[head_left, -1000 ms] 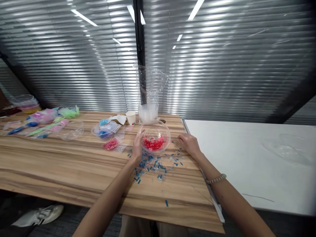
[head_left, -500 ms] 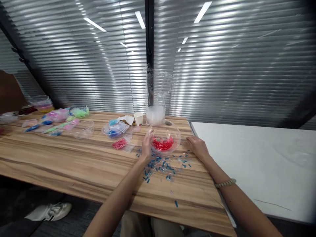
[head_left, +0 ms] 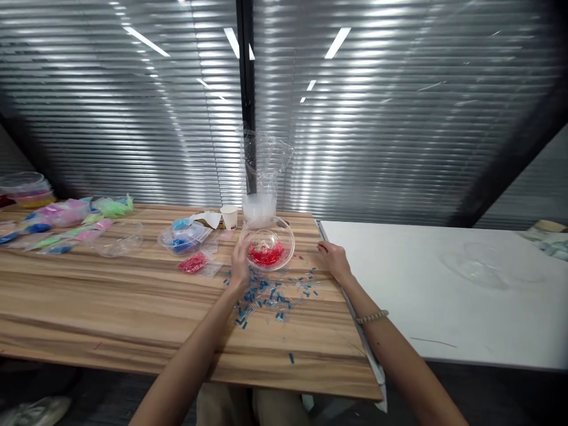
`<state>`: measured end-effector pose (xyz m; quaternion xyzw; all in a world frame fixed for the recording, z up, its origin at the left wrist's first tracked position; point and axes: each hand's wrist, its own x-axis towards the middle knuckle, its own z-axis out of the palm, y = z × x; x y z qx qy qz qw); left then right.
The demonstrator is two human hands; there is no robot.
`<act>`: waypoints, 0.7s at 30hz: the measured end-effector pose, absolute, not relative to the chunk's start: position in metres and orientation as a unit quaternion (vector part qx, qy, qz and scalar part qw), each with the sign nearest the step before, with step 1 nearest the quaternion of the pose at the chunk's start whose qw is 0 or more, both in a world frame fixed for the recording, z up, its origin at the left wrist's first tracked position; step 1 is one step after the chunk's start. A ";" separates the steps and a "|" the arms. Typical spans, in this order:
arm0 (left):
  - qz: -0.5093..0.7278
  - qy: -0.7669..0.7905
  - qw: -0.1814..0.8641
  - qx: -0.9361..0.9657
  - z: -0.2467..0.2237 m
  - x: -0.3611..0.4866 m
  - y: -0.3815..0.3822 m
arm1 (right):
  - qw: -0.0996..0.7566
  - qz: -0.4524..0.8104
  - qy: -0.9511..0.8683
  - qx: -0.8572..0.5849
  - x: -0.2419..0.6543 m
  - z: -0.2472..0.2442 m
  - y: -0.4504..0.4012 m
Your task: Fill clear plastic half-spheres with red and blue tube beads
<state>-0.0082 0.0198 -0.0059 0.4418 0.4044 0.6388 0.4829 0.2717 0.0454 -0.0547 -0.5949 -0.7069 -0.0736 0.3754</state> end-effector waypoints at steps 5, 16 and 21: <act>0.654 0.393 0.407 0.502 -0.005 -0.007 0.018 | 0.391 -0.082 -0.709 -0.582 0.275 -0.057 0.049; 0.608 0.394 0.354 0.592 -0.010 -0.001 0.017 | 0.393 -0.063 -0.714 -0.576 0.283 -0.062 0.053; 0.637 0.385 0.370 0.556 -0.010 -0.003 0.020 | 0.403 -0.062 -0.709 -0.575 0.278 -0.062 0.052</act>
